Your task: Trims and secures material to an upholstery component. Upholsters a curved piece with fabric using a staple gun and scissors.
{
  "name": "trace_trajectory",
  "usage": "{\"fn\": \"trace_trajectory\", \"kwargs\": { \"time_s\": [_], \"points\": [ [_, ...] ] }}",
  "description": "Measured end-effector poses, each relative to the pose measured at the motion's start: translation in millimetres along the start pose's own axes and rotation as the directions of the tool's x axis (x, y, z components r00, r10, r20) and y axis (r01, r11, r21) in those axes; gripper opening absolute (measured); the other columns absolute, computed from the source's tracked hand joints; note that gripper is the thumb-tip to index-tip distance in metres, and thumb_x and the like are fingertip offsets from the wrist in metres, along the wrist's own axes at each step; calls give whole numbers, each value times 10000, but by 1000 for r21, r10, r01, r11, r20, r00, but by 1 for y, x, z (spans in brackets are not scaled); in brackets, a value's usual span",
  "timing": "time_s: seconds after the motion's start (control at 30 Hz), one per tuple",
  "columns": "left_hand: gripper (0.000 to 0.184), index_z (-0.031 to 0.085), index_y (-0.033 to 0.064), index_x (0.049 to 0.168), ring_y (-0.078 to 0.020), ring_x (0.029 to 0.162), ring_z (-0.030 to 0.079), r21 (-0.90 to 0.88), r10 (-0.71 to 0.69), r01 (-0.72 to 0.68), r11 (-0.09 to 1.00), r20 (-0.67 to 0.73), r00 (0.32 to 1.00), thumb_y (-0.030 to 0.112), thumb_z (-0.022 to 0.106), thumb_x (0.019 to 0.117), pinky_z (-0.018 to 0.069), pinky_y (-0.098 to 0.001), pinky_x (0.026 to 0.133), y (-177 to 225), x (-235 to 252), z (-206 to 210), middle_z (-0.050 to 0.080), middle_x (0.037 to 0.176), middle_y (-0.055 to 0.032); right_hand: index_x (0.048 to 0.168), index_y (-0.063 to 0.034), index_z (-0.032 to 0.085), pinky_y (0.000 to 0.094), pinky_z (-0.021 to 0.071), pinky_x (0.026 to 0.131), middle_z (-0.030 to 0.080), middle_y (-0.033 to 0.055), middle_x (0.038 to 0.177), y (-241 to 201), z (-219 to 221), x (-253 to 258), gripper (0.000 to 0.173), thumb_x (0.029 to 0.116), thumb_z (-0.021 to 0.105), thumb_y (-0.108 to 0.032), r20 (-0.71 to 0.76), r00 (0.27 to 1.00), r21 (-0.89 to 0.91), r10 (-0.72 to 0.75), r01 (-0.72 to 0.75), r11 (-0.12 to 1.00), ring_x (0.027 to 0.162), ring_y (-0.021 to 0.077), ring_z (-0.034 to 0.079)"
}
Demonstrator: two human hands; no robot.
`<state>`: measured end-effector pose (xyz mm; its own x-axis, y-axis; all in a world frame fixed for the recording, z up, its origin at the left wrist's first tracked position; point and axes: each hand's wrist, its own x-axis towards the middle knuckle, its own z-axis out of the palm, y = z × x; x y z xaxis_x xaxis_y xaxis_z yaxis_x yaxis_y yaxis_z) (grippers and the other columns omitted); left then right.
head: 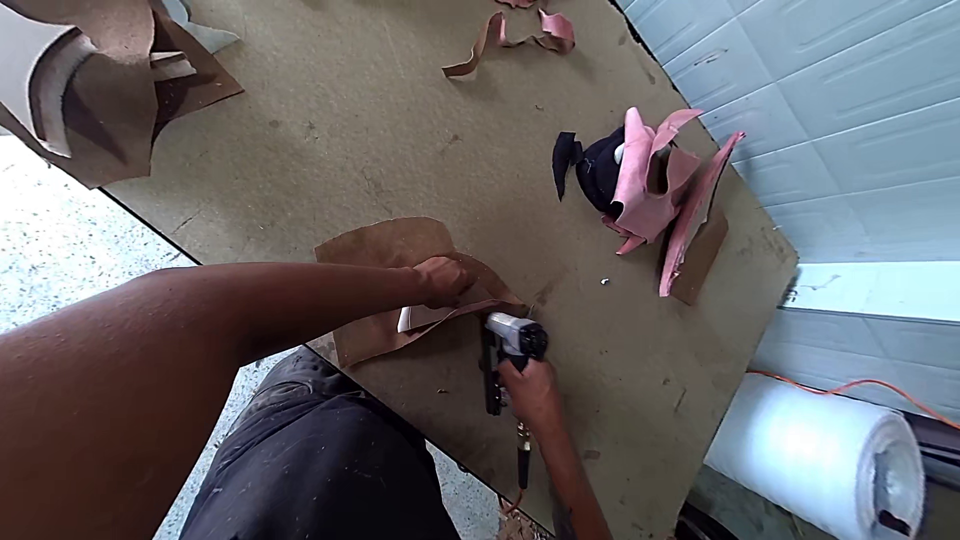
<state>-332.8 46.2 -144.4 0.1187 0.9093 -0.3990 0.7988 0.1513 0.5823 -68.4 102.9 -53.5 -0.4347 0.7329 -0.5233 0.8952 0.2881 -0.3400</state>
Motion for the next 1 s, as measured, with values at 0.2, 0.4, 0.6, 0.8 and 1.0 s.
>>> {"fn": "trace_trajectory", "kwargs": {
  "time_s": [0.2,0.4,0.6,0.8,1.0],
  "points": [
    [381,703,141,1152,-280,1039,674,111,126,-148,983,188,974,179,853,804,577,-512,886,6,-14,-15,658,1174,-95,1380,35,543,596,528,973,551,278,1341,130,-28,-24,568,886,732,-172,-368,919,-80,145,-187,979,1182,417,603],
    [469,642,168,1215,-332,1026,696,302,-16,-33,953,158,987,278,864,817,582,-585,828,21,-17,-11,701,1086,-97,1459,-15,527,581,458,1084,521,261,1441,156,8,-48,597,938,714,-236,-350,918,155,185,-139,978,1326,401,522],
    [521,640,158,1228,-310,966,698,366,24,-135,921,293,956,173,888,769,575,-548,840,32,-7,-25,700,1028,-95,1218,-80,671,411,648,668,754,53,934,5,99,-21,357,1031,614,-379,118,992,577,-40,-36,816,722,189,734],
    [502,637,205,1197,-308,997,696,350,-2,-57,935,168,986,172,891,765,578,-575,826,27,-7,-7,695,1086,-68,1049,-64,689,376,598,540,750,36,773,-34,122,32,440,1016,608,-495,276,960,471,-50,-90,878,568,176,693],
    [506,633,231,1226,-313,1026,692,368,-26,-22,930,126,992,237,886,788,578,-585,783,27,-10,0,687,1169,-41,960,-70,732,350,482,494,642,57,669,-28,138,31,314,1050,584,-332,180,976,659,-122,-28,751,516,171,558]
  ]
}}
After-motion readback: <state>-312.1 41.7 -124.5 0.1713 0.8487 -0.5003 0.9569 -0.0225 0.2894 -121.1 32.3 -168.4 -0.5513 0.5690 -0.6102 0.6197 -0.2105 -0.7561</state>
